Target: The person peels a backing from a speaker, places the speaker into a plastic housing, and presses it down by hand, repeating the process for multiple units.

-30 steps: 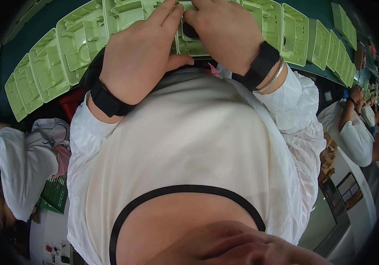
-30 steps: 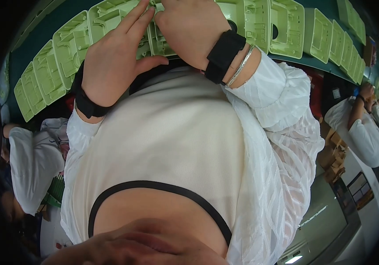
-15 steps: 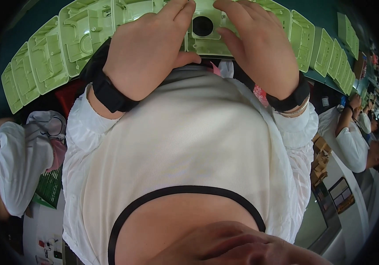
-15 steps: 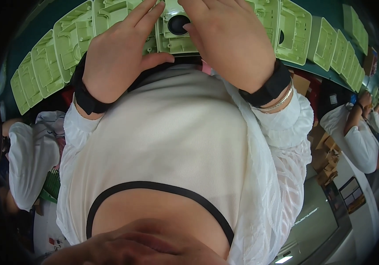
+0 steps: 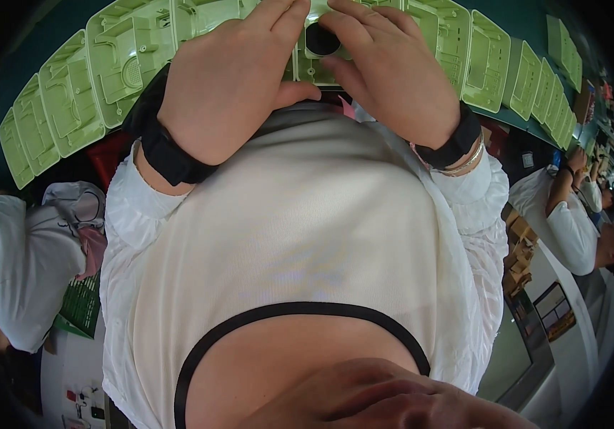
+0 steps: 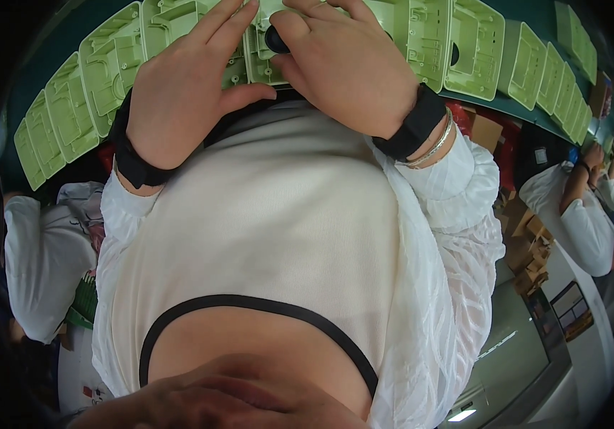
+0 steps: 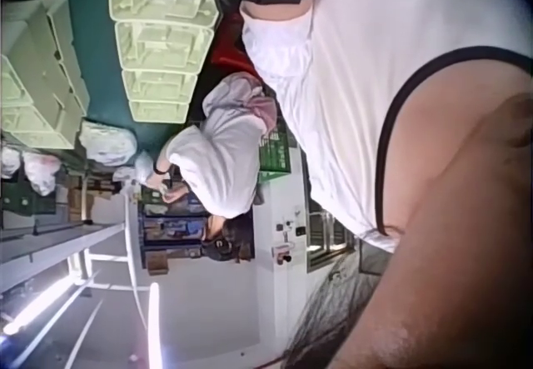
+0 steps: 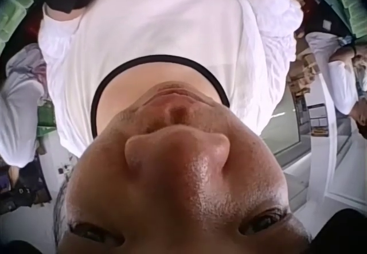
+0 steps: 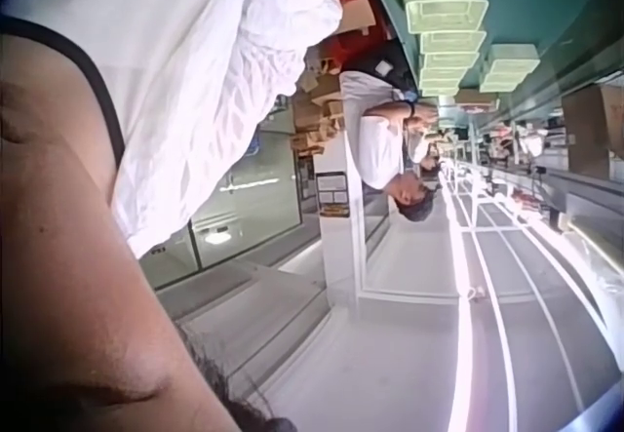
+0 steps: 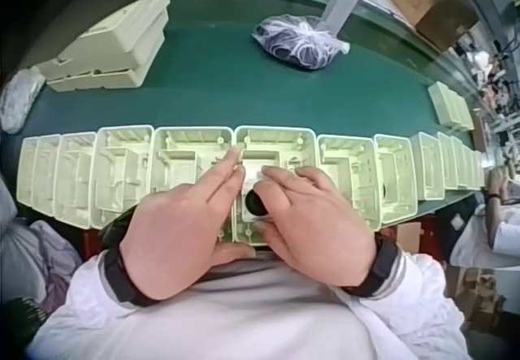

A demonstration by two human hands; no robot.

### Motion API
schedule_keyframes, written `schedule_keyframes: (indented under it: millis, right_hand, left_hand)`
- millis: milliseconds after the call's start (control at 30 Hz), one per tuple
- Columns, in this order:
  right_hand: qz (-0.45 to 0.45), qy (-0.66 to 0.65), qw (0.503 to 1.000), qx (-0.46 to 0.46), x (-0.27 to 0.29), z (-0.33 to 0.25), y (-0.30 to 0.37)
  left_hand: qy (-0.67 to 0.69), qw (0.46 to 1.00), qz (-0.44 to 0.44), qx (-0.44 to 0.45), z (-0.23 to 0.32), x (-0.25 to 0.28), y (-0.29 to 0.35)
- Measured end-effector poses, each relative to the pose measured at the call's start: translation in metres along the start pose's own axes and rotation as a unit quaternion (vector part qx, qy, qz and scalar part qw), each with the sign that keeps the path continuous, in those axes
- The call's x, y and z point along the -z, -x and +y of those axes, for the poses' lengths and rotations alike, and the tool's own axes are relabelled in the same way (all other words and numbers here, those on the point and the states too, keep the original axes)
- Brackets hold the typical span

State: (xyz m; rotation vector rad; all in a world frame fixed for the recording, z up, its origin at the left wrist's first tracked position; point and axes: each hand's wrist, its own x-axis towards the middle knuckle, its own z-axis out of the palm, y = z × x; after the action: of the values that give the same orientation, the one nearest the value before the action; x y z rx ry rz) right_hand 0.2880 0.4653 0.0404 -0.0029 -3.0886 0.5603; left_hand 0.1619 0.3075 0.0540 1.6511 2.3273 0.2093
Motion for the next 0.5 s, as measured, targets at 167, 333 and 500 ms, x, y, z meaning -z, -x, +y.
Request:
schedule_keyframes:
  millis: [167, 333, 500]
  right_hand:
    - [-0.005, -0.060, 0.998, 0.008, -0.004, 0.004, 0.002]
    - [-0.009, -0.096, 0.995, 0.017, -0.005, 0.008, 0.004]
    - [-0.001, -0.131, 0.991, 0.040, -0.006, 0.013, 0.006]
  left_hand:
    - [-0.004, 1.000, 0.002, -0.009, -0.001, -0.001, 0.000]
    - [-0.019, 1.000, -0.001, -0.006, 0.000, -0.002, -0.001]
    - [-0.031, 1.000, 0.003, -0.005, 0.001, -0.003, -0.001]
